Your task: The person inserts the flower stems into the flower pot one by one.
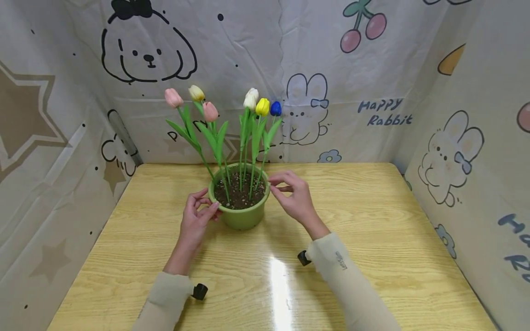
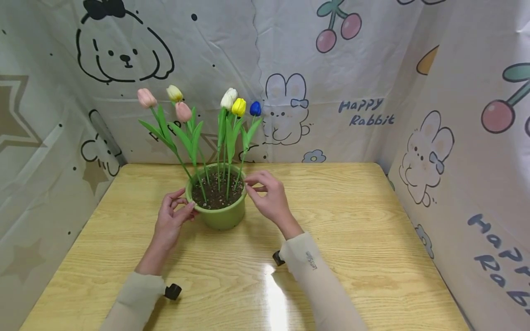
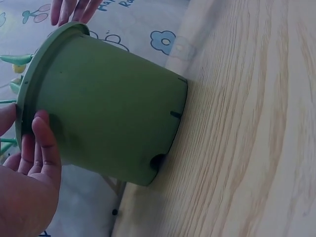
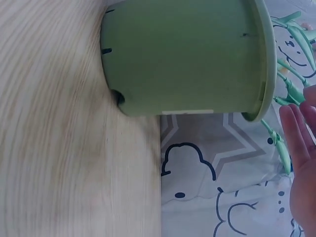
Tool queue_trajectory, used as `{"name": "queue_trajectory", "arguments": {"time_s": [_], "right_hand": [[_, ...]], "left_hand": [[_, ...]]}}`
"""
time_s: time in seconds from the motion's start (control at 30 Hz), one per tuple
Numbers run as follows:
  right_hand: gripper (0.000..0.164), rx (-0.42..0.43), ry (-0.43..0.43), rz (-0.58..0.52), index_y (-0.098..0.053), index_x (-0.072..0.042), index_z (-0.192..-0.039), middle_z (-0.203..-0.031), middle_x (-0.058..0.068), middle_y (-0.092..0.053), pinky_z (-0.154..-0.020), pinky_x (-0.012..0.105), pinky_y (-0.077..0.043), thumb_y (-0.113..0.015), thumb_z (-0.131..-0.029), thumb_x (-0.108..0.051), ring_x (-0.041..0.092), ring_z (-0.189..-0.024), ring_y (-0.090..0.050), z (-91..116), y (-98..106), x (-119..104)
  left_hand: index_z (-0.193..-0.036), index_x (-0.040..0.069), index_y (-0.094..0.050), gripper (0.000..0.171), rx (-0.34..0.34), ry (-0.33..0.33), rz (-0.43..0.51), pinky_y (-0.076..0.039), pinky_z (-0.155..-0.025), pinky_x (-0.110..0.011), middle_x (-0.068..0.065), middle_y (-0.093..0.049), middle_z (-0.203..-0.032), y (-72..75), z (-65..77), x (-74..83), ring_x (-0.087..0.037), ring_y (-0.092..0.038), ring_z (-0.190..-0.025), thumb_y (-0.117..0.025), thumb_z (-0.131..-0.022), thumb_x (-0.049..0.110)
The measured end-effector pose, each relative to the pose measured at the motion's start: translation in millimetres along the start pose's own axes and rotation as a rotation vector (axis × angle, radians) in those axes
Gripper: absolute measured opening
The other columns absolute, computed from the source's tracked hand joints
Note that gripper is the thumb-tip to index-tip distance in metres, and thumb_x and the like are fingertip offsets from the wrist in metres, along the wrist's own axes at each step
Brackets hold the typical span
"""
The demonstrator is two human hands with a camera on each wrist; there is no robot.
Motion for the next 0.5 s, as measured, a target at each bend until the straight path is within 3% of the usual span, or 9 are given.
{"name": "queue_trajectory", "arguments": {"time_s": [0.03,0.27,0.5], "right_hand": [[0.015,-0.001,-0.001,0.001,-0.074,0.007,-0.105,-0.106,0.022,-0.071,-0.079,0.039,-0.066,-0.071,-0.091,0.011,0.037,-0.095,-0.071,1,0,6],[0.017,-0.022,-0.022,0.011,-0.074,0.004,-0.111,-0.111,0.022,-0.071,-0.080,0.047,-0.065,-0.071,-0.094,0.005,0.038,-0.099,-0.070,9,9,40],[0.020,-0.056,-0.040,0.111,-0.074,-0.004,-0.116,-0.115,0.012,-0.071,-0.081,0.033,-0.065,-0.072,-0.097,-0.003,0.028,-0.101,-0.070,22,34,58]], "left_hand": [[-0.148,0.003,-0.038,0.053,-0.008,-0.003,-0.010,-0.058,-0.066,-0.023,-0.003,-0.054,-0.108,0.2,-0.3,0.6,-0.015,-0.071,-0.081,-0.064,-0.101,0.002],[-0.151,0.005,-0.039,0.055,-0.077,-0.019,-0.152,-0.061,-0.072,-0.027,-0.004,-0.053,-0.109,4.4,-2.3,3.9,-0.015,-0.071,-0.086,-0.065,-0.103,0.012],[-0.152,0.008,-0.045,0.055,-0.135,-0.049,-0.346,-0.058,-0.069,-0.025,-0.005,-0.052,-0.108,23.1,-3.0,10.4,-0.013,-0.070,-0.087,-0.067,-0.103,0.015]]}}
Point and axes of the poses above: each hand's wrist, its own z-axis away from the middle knuckle, its own y-axis out of the back of the hand, x = y × z, the point moved 8 cm from there along -z, towards the middle knuckle
